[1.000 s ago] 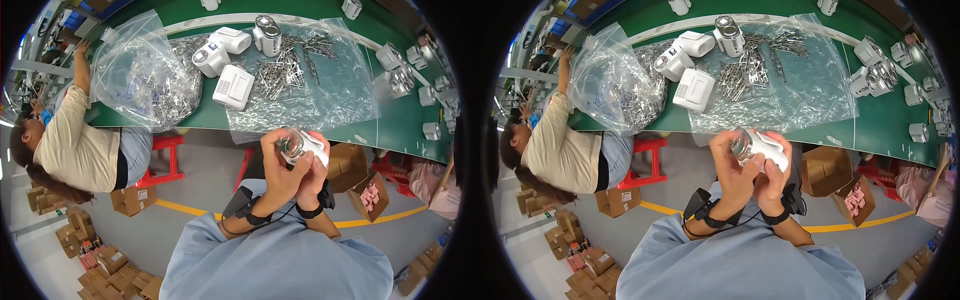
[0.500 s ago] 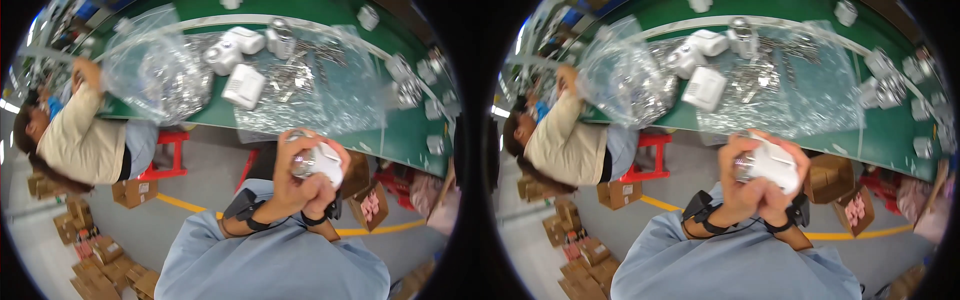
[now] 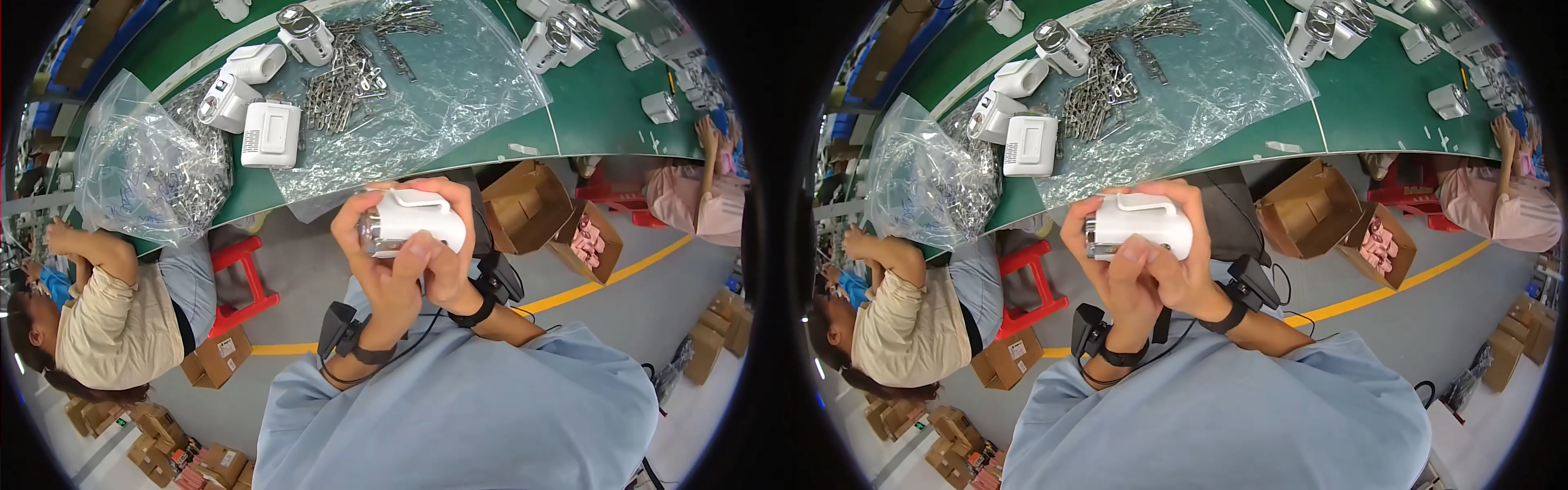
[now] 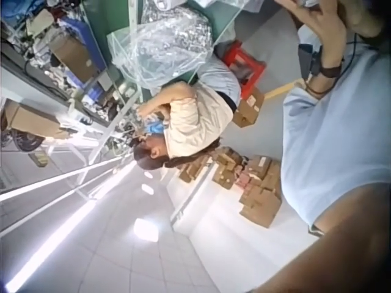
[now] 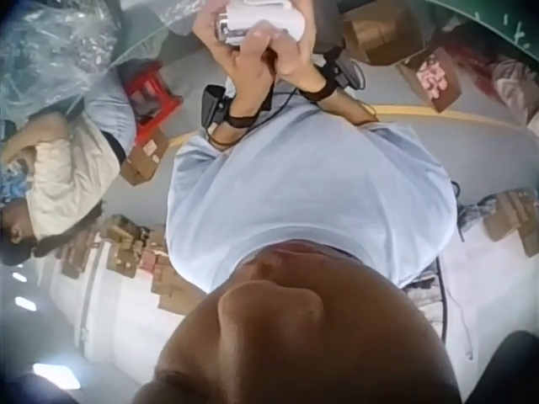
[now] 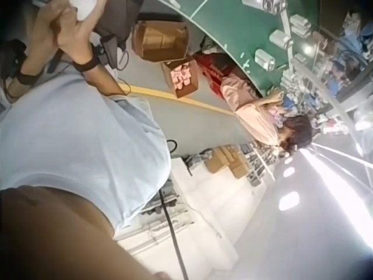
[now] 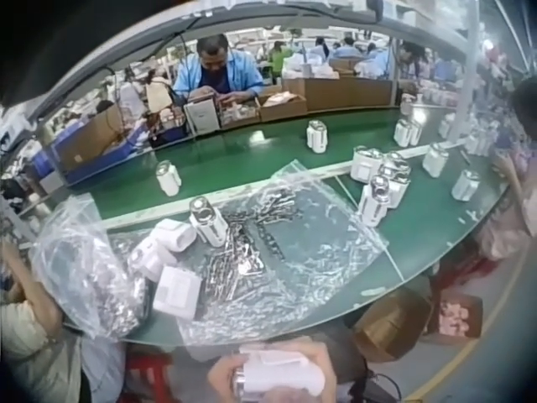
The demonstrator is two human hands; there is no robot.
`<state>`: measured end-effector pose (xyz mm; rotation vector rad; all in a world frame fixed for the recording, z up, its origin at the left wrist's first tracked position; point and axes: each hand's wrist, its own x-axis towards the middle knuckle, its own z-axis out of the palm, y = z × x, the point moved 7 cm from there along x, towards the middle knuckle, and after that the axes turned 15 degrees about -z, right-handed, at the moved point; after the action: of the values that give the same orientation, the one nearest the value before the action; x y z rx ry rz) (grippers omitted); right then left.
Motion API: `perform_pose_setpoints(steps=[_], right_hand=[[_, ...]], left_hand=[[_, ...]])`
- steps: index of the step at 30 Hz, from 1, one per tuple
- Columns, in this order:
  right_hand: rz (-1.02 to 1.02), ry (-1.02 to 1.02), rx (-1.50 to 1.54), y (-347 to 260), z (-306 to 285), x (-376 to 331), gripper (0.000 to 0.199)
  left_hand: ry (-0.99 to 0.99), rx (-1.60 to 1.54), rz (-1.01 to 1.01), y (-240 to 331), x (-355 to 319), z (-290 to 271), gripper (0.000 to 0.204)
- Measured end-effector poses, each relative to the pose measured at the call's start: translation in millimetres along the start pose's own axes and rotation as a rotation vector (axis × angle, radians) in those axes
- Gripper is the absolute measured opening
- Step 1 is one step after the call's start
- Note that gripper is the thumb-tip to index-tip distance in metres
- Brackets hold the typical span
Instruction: The person picks up a white flashlight and a metal clip, fits the clip into a slot on the side of the flashlight body, and presses it into place. They then place the assembled flashlight onto the conveyor belt and repeat the process.
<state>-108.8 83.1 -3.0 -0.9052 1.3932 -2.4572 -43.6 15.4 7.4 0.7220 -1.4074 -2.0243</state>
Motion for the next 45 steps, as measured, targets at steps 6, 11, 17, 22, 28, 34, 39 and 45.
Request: perform_pose_setpoints(steps=[6,11,17,22,28,34,39,45], right_hand=[[0.363,0.113,-0.025,23.5,-28.8,-22.6,0.045],[1.024,0.159,0.295,91.3,-46.0,-64.1,0.041],[1.082,0.19,0.564,129.6,-33.9,-55.5,0.041],[1.17,0.203,0.521,154.4,-44.8,-69.4,0.045],[1.196,0.206,0.562,154.4,-40.7,-62.2,0.042],[1.39,0.162,0.565,126.5,-45.1,-64.3,0.042],[1.08,-0.123,1.049,63.1,-57.5,-41.0,0.076],[-0.047,-0.594,0.066,-92.7,-107.1,180.5,0.106]], left_hand=[[0.052,0.104,-0.102,-10.3,2.1,-13.5,0.05],[0.222,0.595,0.203,-32.6,8.0,-27.3,0.037],[0.25,0.749,0.39,-36.4,27.5,-15.9,0.024],[0.293,0.814,0.421,-44.9,27.7,-7.4,0.023],[0.292,0.99,0.4,-44.3,27.2,4.2,0.025],[0.307,0.979,0.325,-26.6,28.0,15.0,0.028],[0.016,0.789,0.33,1.9,44.1,14.3,0.018],[0.055,0.278,0.353,53.5,51.3,35.2,0.017]])
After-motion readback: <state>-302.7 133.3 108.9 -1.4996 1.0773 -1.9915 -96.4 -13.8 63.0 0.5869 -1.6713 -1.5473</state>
